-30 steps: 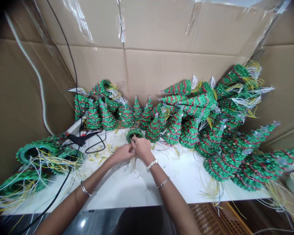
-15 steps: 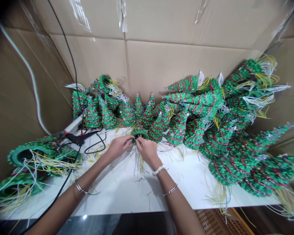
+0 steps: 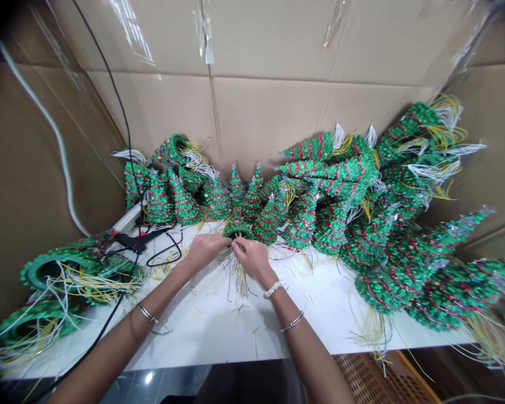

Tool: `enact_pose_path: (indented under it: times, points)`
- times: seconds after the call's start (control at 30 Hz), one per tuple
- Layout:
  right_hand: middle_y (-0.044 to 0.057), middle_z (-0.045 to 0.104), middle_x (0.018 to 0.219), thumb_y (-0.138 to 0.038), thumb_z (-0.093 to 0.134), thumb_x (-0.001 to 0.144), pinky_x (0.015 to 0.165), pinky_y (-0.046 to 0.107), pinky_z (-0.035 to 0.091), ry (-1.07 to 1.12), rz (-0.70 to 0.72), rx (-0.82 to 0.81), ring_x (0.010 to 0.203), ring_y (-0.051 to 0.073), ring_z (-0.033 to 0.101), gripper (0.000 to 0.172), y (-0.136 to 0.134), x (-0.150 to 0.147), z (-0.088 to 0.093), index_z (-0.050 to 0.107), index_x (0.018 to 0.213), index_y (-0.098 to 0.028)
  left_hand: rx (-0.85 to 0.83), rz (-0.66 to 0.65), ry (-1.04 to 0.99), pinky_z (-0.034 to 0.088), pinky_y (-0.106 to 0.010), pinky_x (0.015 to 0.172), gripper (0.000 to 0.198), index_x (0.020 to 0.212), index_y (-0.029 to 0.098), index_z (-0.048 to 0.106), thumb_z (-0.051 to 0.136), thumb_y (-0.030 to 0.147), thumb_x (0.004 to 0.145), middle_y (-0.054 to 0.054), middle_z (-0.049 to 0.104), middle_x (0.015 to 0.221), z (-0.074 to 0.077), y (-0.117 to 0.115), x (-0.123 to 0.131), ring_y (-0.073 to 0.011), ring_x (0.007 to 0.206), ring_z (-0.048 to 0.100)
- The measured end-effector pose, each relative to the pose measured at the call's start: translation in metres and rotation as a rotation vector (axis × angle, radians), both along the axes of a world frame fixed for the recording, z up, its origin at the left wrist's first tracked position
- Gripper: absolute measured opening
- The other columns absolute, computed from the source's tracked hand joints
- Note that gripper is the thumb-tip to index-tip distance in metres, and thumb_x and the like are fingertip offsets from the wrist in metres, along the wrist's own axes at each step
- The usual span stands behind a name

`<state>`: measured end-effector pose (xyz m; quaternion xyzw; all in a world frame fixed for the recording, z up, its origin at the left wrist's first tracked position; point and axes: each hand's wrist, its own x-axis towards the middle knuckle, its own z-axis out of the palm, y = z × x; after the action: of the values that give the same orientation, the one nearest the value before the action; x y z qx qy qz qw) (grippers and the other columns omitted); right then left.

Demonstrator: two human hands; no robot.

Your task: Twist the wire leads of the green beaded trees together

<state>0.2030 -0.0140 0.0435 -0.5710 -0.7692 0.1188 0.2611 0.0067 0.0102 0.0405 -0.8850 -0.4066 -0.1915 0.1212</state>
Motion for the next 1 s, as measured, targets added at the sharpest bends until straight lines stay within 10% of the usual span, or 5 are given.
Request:
enact_pose_path:
  times: [0.43, 1.0]
  points:
    - [-0.002, 0.071, 0.072, -0.043, 0.050, 0.099, 0.061, 0.023, 0.026, 0.012, 0.099, -0.046, 0.070, 0.014, 0.062, 0.030, -0.001, 0.006, 0.001, 0.075, 0.097, -0.026, 0.067, -0.009, -0.042, 0.037, -0.027, 0.061, 0.020, 0.096, 0.019, 0.067, 0.048, 0.023, 0.098, -0.004, 0.072, 0.075, -0.002, 0.002, -0.003, -0.0167, 0.067, 0.066]
    - [0.002, 0.074, 0.088, -0.028, 0.027, 0.108, 0.067, 0.025, 0.027, -0.099, 0.239, -0.134, 0.083, 0.016, 0.063, 0.048, -0.001, 0.011, 0.000, 0.075, 0.108, -0.026, -0.360, 0.275, -0.157, 0.042, -0.027, 0.068, 0.026, 0.108, 0.027, 0.069, 0.050, 0.041, 0.098, -0.001, 0.076, 0.082, -0.001, -0.009, 0.010, -0.0203, 0.078, 0.070]
